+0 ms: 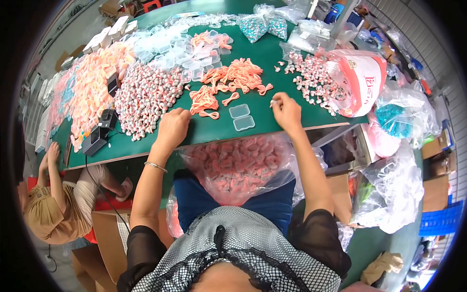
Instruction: Sorting small pink hair accessories and packing them into small clear plastic storage boxes.
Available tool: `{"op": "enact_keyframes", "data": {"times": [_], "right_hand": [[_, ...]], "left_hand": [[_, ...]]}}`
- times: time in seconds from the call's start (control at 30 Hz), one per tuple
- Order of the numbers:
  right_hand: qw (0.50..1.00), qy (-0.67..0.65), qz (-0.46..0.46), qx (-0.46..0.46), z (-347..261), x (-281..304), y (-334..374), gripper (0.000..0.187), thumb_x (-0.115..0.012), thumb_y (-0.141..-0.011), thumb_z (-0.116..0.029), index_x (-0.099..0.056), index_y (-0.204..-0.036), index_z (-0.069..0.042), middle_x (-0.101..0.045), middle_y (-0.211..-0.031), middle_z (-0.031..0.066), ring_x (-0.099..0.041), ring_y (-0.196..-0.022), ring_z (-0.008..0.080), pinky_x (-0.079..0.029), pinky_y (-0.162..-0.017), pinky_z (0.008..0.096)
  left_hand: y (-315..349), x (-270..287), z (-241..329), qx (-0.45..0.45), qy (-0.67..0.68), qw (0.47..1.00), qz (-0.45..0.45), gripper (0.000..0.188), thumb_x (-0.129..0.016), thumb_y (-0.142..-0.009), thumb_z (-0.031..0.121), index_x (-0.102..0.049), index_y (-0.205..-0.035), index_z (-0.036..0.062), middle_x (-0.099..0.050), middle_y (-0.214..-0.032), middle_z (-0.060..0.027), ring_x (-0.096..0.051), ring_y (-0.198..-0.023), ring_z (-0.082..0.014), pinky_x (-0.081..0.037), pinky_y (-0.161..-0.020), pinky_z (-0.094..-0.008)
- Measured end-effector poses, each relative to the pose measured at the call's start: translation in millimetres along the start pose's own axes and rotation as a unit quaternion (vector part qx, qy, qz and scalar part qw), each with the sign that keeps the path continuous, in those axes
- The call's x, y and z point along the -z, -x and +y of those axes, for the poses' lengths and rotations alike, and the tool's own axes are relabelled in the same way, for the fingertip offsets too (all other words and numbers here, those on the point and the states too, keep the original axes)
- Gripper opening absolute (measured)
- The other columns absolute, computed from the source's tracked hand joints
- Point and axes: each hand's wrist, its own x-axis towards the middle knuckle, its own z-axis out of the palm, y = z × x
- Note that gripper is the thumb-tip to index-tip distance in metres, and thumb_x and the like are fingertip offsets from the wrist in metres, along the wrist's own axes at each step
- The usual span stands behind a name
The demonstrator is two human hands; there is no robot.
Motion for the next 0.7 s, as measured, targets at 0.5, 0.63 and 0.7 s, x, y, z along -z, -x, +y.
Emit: {"op": "enact_keyframes", "data": {"times": [0.5, 0.63, 0.7], "right_hand": [[0.993, -0.113, -0.006, 0.038, -47, -5, 38, 0.015, -0.07, -0.081, -0.005, -0.069, -0.096, -0.006, -0.066, -0.083, 0.0071, -0.062, -0.066, 0.0161, -0.048, -0.058, 0.0297], [0.987, -0.13, -0.08, 0.046, -71, -18, 48, 0.014, -0.072, -0.081, -0.007, -0.069, -0.094, -0.005, -0.065, -0.081, 0.0071, -0.061, -0.062, 0.0148, -0.047, -0.059, 0.0281], [0.991, -0.071, -0.06, 0.099, -69, -24, 49, 0.015, -0.073, -0.079, -0.009, -0.069, -0.093, -0.006, -0.064, -0.081, 0.0066, -0.062, -0.072, 0.0203, -0.048, -0.069, 0.0343]], "left_hand": [[-7, -8, 78, 0.204, 0.516, 0.824, 0.114, 0.009, -0.071, -0.079, 0.006, -0.071, -0.088, 0.0033, -0.066, -0.083, -0.0144, -0.065, -0.07, -0.0293, -0.052, -0.066, -0.0385], [-28, -19, 121, 0.156, 0.452, 0.871, 0.112, 0.009, -0.071, -0.077, 0.007, -0.07, -0.085, 0.0037, -0.066, -0.085, -0.0149, -0.064, -0.077, -0.0328, -0.051, -0.07, -0.0405], [-33, -29, 129, 0.172, 0.428, 0.88, 0.11, 0.008, -0.072, -0.077, 0.009, -0.07, -0.083, 0.0041, -0.066, -0.086, -0.0143, -0.063, -0.08, -0.0334, -0.051, -0.071, -0.0413]]}}
